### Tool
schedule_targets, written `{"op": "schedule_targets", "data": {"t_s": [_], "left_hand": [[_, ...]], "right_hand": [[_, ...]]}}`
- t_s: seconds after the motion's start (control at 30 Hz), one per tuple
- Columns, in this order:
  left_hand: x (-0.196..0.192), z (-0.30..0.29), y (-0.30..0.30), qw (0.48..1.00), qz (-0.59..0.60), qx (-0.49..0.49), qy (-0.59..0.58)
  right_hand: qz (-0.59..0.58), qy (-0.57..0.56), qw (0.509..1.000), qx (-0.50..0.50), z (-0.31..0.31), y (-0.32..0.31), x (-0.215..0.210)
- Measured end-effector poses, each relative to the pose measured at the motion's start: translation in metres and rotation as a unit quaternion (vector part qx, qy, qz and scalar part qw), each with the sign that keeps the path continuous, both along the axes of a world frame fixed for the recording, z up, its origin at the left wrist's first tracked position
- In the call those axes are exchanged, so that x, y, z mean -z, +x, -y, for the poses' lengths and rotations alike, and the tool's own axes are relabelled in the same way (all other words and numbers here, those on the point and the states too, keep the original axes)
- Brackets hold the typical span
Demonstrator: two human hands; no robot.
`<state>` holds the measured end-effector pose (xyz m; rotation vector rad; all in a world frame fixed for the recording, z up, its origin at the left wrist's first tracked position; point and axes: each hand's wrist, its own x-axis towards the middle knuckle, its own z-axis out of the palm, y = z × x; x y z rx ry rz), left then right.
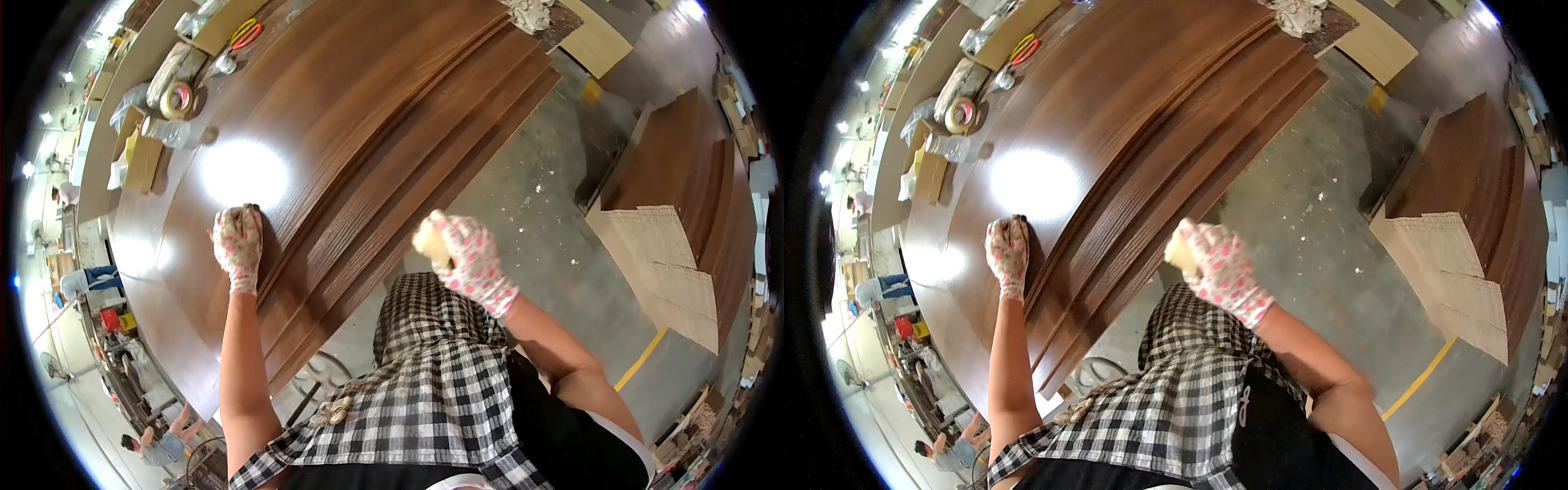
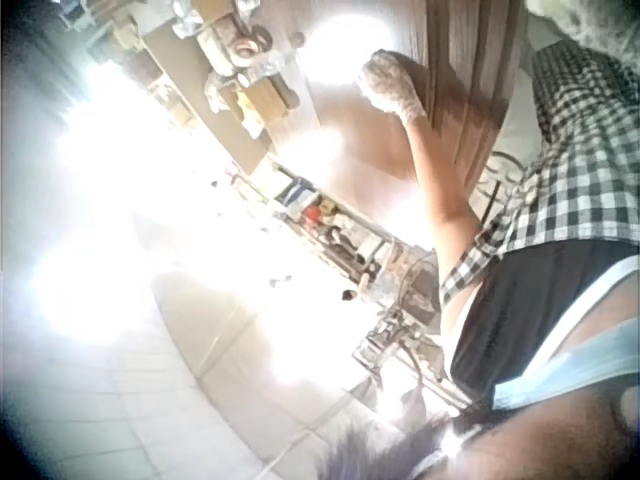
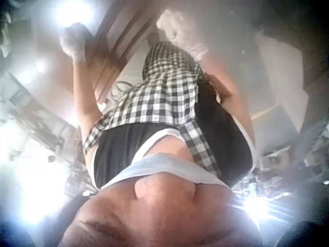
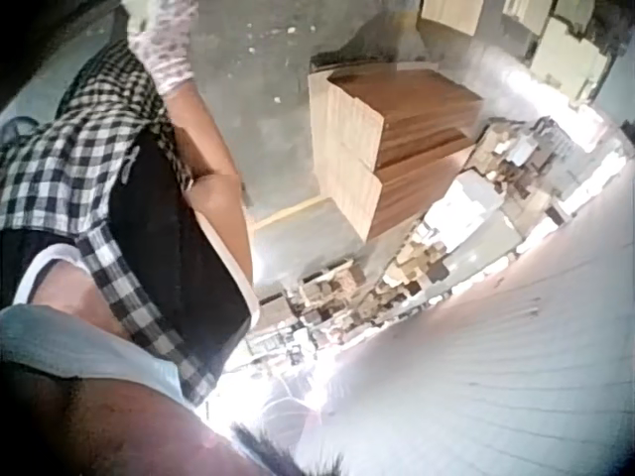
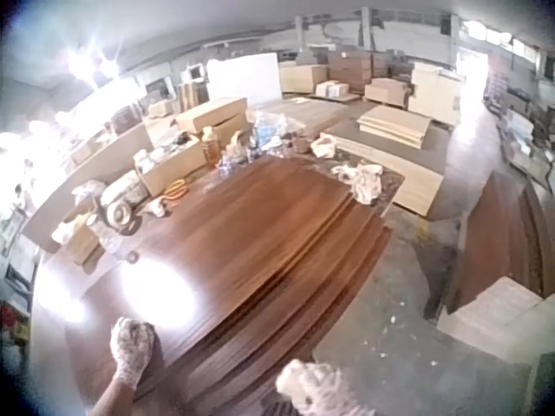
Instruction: The person wipes the surfaces and edges of several brown laminate boards using a sponge and a cloth before carrying them and placing them onto a stack.
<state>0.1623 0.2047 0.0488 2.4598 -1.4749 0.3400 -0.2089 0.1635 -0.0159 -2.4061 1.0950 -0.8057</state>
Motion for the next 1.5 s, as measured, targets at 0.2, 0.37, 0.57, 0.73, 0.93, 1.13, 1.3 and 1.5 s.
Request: {"op": "schedule_targets", "data": {"t_s": [0.2, 0.37, 0.57, 0.73, 0.93, 1.13, 1.3, 1.5], "left_hand": [[-0.003, -0.004, -0.011, 0.998, -0.023, 0.037, -0.041], [-0.019, -0.026, -0.024, 0.998, -0.035, 0.027, -0.051], [-0.012, -0.021, -0.023, 0.997, -0.052, 0.006, -0.050], [-0.008, -0.018, -0.029, 0.996, -0.076, 0.004, -0.045], [-0.016, -0.027, -0.024, 0.996, -0.070, 0.018, -0.058], [-0.017, -0.026, -0.027, 0.995, -0.075, 0.025, -0.064], [-0.016, -0.025, -0.023, 0.995, -0.077, 0.028, -0.057], [-0.014, -0.019, -0.027, 0.994, -0.081, 0.039, -0.062]], "right_hand": [[-0.072, -0.068, 0.979, 0.181, 0.100, -0.076, -0.011], [-0.075, 0.063, 0.987, 0.130, 0.083, -0.081, -0.044], [-0.039, -0.061, 0.988, 0.135, 0.101, -0.087, -0.017], [-0.055, -0.069, 0.956, 0.278, 0.194, -0.151, -0.016], [-0.026, -0.022, 0.994, 0.104, 0.132, -0.110, -0.016], [-0.051, -0.119, 0.951, 0.283, 0.254, -0.171, -0.004], [-0.050, -0.087, 0.927, 0.360, 0.304, -0.201, 0.001], [-0.018, -0.052, 0.951, 0.305, 0.264, -0.187, 0.009]]}}
